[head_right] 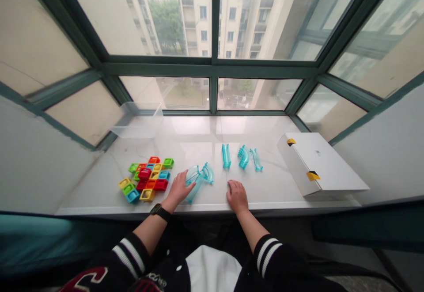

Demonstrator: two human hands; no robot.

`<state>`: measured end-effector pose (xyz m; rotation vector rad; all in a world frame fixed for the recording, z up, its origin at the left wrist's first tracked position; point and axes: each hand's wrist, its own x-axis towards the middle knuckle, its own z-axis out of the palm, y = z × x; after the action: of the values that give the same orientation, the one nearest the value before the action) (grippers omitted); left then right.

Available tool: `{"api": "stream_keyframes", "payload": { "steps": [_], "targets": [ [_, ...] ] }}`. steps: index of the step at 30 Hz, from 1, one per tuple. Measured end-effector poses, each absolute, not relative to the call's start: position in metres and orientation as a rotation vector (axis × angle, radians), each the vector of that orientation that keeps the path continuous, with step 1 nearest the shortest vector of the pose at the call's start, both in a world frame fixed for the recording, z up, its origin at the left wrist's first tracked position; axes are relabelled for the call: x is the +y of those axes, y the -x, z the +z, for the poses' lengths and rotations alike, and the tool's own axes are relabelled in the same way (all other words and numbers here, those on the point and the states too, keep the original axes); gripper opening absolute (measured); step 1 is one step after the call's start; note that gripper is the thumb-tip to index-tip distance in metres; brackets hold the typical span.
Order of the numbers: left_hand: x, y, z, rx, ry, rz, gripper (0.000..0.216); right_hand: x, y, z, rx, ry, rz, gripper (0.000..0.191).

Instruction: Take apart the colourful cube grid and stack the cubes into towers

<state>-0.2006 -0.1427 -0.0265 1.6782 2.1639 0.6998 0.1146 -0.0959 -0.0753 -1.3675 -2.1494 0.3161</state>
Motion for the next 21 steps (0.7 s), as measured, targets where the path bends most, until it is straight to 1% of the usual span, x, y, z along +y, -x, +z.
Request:
{"api": "stream_keyframes", "payload": {
  "steps": [6, 12, 21],
  "targets": [
    [-0.162, 0.200, -0.032, 2.099, -1.504, 0.806, 0.077, -0.095, -0.115, -0.076, -2.157, 1.363, 0.322, 0.041],
    [-0.160, 0.211, -0.036, 1.961, -1.124, 0.902, 0.060, -0.094, -0.116, -0.079, -2.157, 1.358, 0.323, 0.041],
    [-0.172, 0.214, -0.034, 1.917, -1.101, 0.952, 0.052, -0.093, -0.116, -0.081, -2.149, 1.318, 0.284, 0.038]
  ]
}}
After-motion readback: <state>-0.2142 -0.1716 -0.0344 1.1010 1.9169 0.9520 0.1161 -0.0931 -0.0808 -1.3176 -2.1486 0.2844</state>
